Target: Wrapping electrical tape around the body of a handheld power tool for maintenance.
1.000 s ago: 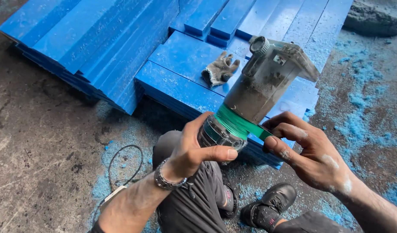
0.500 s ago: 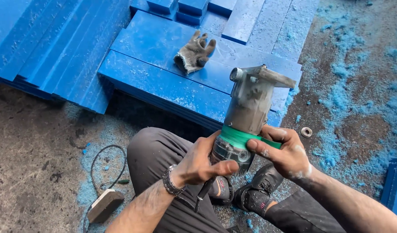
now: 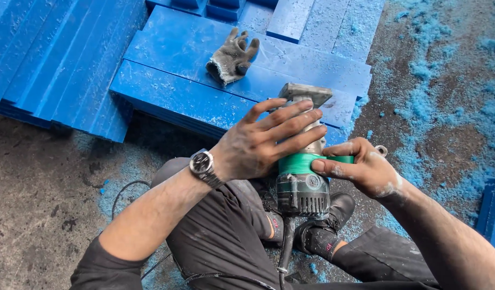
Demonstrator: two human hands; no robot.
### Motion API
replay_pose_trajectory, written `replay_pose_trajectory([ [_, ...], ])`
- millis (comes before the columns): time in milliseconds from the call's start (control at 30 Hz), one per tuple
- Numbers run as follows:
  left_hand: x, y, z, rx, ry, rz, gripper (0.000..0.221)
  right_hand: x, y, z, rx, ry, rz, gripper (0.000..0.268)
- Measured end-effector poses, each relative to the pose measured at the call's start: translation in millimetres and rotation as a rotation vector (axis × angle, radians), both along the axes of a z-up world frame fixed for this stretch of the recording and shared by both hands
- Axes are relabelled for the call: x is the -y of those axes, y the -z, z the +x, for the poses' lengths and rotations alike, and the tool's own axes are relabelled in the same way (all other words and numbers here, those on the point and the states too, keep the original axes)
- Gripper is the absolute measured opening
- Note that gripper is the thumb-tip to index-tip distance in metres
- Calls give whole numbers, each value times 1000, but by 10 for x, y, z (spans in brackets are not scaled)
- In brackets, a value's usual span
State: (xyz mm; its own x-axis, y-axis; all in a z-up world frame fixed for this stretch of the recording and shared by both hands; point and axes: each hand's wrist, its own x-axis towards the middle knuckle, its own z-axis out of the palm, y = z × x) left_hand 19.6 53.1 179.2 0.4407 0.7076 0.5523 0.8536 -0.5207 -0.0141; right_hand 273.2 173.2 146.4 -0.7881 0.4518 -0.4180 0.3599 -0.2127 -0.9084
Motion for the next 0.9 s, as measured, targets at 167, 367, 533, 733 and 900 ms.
replay_pose_trajectory([
  [167,-66,214,32,111,124,-87,34,47,22,-51,50,-37,-112,39],
  [367,127,145,-40,128,90,-32,27,-97,178,31,70,31,-128,51],
  [533,186,12,-61,412,92,-96,48,71,-264,-256,-524,-16,-149,38],
  [733,182,-36,-93,695,86,-152,67,121,-110,-378,-442,397,-284,33],
  [900,196,25,-114,810,36,-200,61,192,-313,-685,-502,399,-26,28],
])
